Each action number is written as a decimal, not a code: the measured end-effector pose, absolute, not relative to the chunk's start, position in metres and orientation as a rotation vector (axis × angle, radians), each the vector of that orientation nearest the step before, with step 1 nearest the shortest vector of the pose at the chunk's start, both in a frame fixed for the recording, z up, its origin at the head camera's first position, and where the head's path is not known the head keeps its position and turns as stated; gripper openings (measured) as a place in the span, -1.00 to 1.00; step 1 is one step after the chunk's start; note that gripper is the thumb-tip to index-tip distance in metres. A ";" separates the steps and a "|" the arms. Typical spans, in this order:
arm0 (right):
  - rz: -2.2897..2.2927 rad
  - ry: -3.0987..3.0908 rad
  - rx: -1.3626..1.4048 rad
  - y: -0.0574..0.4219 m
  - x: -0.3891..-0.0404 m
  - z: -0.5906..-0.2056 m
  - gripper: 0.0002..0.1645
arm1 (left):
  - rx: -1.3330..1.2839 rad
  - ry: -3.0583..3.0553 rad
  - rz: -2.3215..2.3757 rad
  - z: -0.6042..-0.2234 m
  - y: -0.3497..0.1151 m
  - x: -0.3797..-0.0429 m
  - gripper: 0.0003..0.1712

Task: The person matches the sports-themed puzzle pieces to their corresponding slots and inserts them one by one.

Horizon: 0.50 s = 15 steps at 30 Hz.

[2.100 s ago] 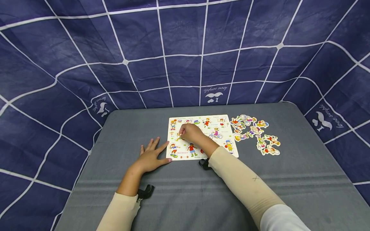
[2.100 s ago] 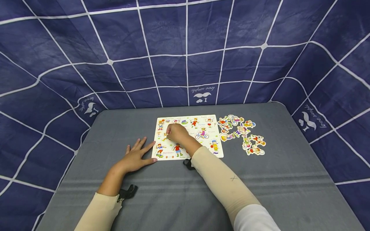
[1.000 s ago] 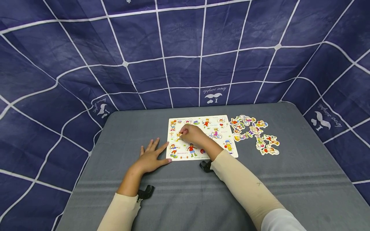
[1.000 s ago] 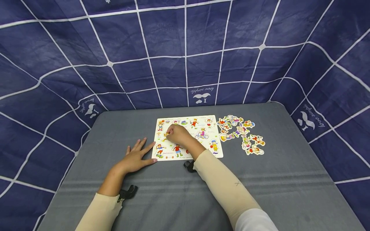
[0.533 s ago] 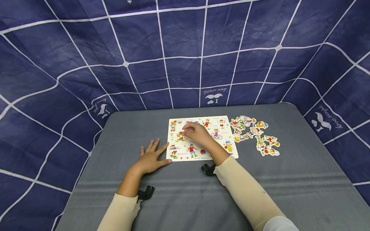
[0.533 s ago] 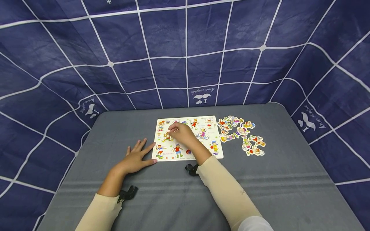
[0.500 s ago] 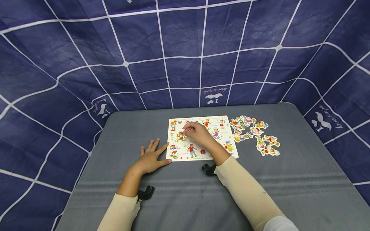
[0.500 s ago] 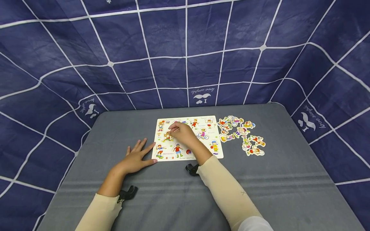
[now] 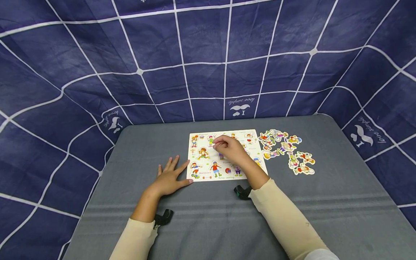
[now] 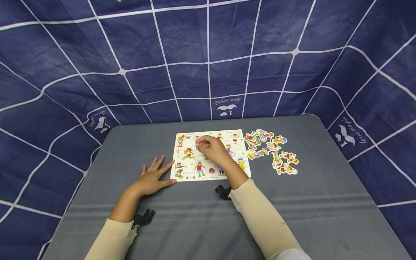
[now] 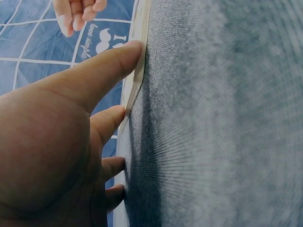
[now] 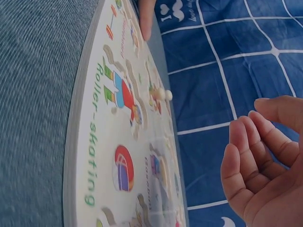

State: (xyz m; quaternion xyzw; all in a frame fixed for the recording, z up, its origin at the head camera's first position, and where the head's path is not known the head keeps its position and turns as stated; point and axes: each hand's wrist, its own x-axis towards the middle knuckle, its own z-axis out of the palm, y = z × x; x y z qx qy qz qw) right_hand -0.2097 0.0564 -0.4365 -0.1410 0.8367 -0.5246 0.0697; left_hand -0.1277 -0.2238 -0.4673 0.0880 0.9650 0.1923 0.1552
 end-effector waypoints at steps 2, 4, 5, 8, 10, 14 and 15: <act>-1.593 2.509 -0.424 0.059 -0.210 -0.435 -0.71 | 0.251 2.766 0.554 -0.467 -0.224 -0.128 -0.02; -1.614 2.502 -0.427 0.061 -0.210 -0.433 -0.71 | 0.251 2.769 0.557 -0.466 -0.224 -0.128 -0.02; -1.622 2.499 -0.432 0.062 -0.210 -0.432 -0.70 | 0.249 2.770 0.558 -0.466 -0.225 -0.128 -0.02; -1.643 2.489 -0.431 0.066 -0.209 -0.431 -0.73 | 0.245 2.769 0.556 -0.465 -0.225 -0.127 -0.02; -1.646 2.492 -0.419 0.070 -0.209 -0.431 -0.75 | 0.241 2.766 0.547 -0.465 -0.225 -0.127 -0.02; -1.660 2.498 -0.392 0.079 -0.208 -0.433 -0.76 | 0.244 2.761 0.550 -0.466 -0.225 -0.126 -0.02; -1.655 2.503 -0.386 0.082 -0.208 -0.434 -0.76 | 0.244 2.761 0.551 -0.466 -0.224 -0.126 -0.02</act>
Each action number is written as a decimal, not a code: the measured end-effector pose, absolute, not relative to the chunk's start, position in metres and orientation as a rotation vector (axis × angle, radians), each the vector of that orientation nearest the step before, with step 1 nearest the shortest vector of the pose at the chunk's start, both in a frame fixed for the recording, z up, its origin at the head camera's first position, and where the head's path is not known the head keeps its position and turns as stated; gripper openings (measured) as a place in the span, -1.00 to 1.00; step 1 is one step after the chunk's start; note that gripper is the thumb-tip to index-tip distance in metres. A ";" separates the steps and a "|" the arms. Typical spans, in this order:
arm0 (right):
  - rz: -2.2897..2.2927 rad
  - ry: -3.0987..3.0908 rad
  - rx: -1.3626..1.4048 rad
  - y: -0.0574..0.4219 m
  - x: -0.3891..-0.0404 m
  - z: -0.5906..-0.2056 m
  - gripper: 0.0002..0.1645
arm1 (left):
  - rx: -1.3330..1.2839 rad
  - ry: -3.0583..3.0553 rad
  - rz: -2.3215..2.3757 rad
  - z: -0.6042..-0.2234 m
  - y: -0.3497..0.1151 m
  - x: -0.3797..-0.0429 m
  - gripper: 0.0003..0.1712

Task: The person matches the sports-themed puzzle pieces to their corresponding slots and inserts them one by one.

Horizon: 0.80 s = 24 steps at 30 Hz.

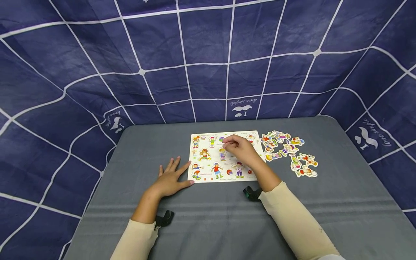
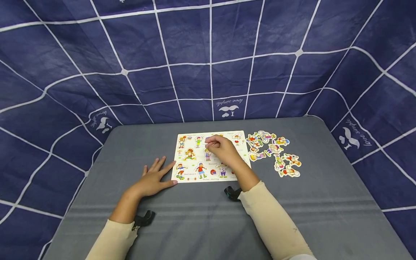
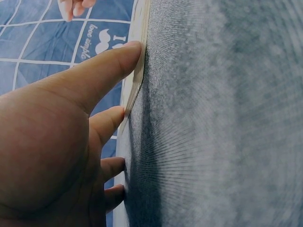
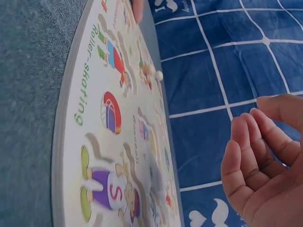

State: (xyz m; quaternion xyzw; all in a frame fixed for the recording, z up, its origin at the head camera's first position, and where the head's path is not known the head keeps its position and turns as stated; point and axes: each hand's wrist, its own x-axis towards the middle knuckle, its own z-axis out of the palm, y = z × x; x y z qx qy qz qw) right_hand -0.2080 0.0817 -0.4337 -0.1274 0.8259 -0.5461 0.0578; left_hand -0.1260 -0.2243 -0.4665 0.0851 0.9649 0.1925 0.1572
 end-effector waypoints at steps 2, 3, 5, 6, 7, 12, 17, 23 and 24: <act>-1.646 2.512 -0.384 0.087 -0.207 -0.433 -0.73 | 0.246 2.763 0.552 -0.467 -0.223 -0.126 -0.02; -1.638 2.518 -0.383 0.089 -0.206 -0.433 -0.71 | 0.244 2.763 0.551 -0.467 -0.223 -0.126 -0.01; -1.634 2.526 -0.382 0.094 -0.205 -0.432 -0.69 | 0.240 2.769 0.546 -0.468 -0.223 -0.125 -0.02; -1.642 2.524 -0.376 0.096 -0.204 -0.431 -0.68 | 0.238 2.771 0.544 -0.468 -0.223 -0.125 -0.02; -1.645 2.529 -0.371 0.098 -0.203 -0.431 -0.67 | 0.237 2.773 0.543 -0.468 -0.223 -0.125 -0.02; -1.685 2.533 -0.341 0.111 -0.198 -0.429 -0.73 | 0.233 2.774 0.550 -0.466 -0.222 -0.125 -0.02; -1.741 2.501 -0.318 0.124 -0.192 -0.429 -0.73 | 0.232 2.773 0.558 -0.464 -0.220 -0.124 -0.02; -1.786 2.508 -0.304 0.140 -0.189 -0.431 -0.71 | 0.234 2.755 0.556 -0.463 -0.221 -0.124 -0.02; -1.787 2.520 -0.302 0.142 -0.190 -0.432 -0.71 | 0.235 2.757 0.553 -0.463 -0.221 -0.124 -0.02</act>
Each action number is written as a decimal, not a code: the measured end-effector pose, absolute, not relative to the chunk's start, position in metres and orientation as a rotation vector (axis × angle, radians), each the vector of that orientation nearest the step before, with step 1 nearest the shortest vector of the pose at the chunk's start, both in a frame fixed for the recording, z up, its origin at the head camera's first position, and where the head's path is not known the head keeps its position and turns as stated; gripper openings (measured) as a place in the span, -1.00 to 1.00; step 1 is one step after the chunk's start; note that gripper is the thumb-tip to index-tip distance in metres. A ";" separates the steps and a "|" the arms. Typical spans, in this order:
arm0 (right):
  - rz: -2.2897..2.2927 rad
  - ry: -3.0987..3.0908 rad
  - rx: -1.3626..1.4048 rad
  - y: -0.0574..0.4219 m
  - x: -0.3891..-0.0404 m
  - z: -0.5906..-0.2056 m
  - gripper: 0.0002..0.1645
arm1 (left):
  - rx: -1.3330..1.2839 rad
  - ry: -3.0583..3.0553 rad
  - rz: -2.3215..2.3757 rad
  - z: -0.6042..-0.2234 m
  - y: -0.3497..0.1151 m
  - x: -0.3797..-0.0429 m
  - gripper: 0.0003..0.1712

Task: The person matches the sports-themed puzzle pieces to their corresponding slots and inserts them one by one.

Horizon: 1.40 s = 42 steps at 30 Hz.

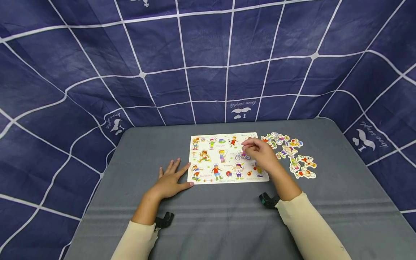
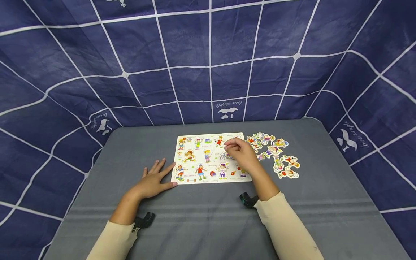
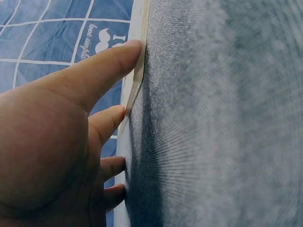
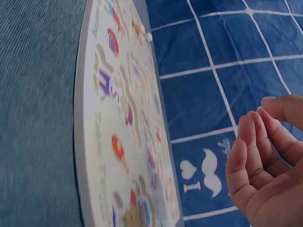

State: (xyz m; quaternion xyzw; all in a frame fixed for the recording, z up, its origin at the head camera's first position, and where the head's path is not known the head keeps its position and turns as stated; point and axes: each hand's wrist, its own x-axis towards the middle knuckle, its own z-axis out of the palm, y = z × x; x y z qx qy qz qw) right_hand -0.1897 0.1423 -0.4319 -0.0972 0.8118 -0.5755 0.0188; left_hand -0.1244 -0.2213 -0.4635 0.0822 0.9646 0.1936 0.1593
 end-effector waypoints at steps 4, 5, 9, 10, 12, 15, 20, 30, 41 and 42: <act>-1.775 2.556 -0.276 0.153 -0.190 -0.435 -0.68 | 0.235 2.765 0.546 -0.464 -0.222 -0.126 -0.02; -1.766 2.567 -0.268 0.155 -0.189 -0.436 -0.68 | 0.235 2.764 0.544 -0.464 -0.222 -0.127 -0.02; -1.755 2.585 -0.243 0.167 -0.187 -0.437 -0.69 | 0.231 2.759 0.542 -0.464 -0.222 -0.128 -0.02; -1.747 2.598 -0.234 0.170 -0.187 -0.437 -0.69 | 0.232 2.757 0.546 -0.464 -0.222 -0.128 -0.02; -1.742 2.610 -0.214 0.177 -0.187 -0.438 -0.69 | 0.235 2.757 0.550 -0.464 -0.221 -0.129 -0.02; -1.742 2.610 -0.177 0.186 -0.187 -0.438 -0.67 | 0.243 2.758 0.544 -0.464 -0.220 -0.131 -0.02; -1.754 2.604 -0.152 0.195 -0.186 -0.437 -0.63 | 0.239 2.750 0.537 -0.465 -0.219 -0.130 -0.02; -1.827 2.580 -0.156 0.208 -0.189 -0.437 -0.63 | 0.224 2.741 0.558 -0.464 -0.222 -0.126 -0.02; -1.787 2.595 -0.060 0.224 -0.197 -0.446 -0.59 | 0.247 2.740 0.544 -0.463 -0.223 -0.128 -0.02; -1.782 2.587 -0.063 0.224 -0.198 -0.448 -0.59 | 0.245 2.741 0.545 -0.463 -0.223 -0.127 -0.02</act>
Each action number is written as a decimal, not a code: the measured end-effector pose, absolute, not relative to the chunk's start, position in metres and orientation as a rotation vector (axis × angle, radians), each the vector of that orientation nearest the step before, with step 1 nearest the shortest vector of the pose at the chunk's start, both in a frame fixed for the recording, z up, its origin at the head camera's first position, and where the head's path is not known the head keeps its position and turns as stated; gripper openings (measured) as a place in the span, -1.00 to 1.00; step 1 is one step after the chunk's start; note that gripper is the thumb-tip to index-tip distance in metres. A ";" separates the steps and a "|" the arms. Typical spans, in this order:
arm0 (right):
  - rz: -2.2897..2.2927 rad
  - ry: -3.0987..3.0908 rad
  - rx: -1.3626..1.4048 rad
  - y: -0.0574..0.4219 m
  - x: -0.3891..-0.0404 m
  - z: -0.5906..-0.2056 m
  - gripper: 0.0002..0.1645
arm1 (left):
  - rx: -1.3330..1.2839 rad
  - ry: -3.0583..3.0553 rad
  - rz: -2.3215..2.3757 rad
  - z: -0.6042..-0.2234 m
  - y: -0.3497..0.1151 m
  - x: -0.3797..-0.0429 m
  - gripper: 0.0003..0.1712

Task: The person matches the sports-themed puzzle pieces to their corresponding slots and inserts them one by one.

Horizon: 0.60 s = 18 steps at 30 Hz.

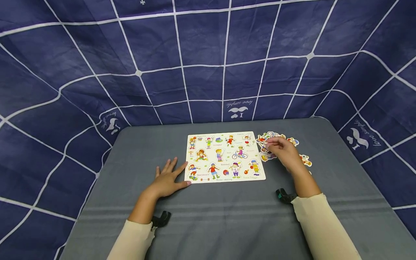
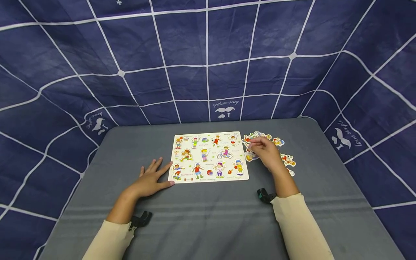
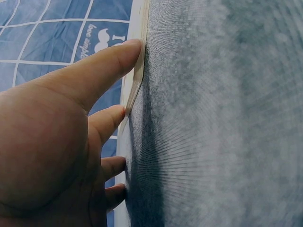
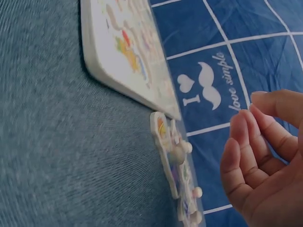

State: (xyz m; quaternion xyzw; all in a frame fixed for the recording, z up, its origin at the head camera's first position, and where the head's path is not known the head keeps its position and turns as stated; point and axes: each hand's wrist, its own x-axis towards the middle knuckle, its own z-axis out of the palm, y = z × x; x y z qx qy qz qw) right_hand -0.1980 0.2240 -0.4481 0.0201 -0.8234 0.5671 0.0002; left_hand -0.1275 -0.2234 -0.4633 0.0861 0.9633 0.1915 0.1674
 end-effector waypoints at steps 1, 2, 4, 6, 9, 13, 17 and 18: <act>1.782 -2.595 0.062 0.225 -0.198 -0.450 -0.60 | 0.244 2.743 0.547 -0.463 -0.223 -0.127 -0.02; 1.775 -2.608 0.068 0.225 -0.199 -0.451 -0.60 | 0.243 2.745 0.549 -0.463 -0.223 -0.126 -0.02; 1.755 -2.640 0.079 0.227 -0.200 -0.455 -0.59 | 0.241 2.747 0.552 -0.463 -0.223 -0.126 -0.02; 1.740 -2.670 0.080 0.228 -0.200 -0.458 -0.59 | 0.243 2.746 0.550 -0.463 -0.223 -0.127 -0.02; 1.707 -2.719 0.067 0.230 -0.199 -0.461 -0.58 | 0.238 2.743 0.545 -0.463 -0.223 -0.127 -0.02; 1.604 -2.801 0.039 0.233 -0.198 -0.462 -0.63 | 0.241 2.743 0.545 -0.463 -0.223 -0.127 -0.02; 1.423 -2.894 0.068 0.235 -0.198 -0.464 -0.71 | 0.245 2.744 0.547 -0.462 -0.222 -0.127 -0.02; 1.384 -2.913 0.087 0.235 -0.198 -0.465 -0.73 | 0.245 2.745 0.548 -0.462 -0.222 -0.127 -0.02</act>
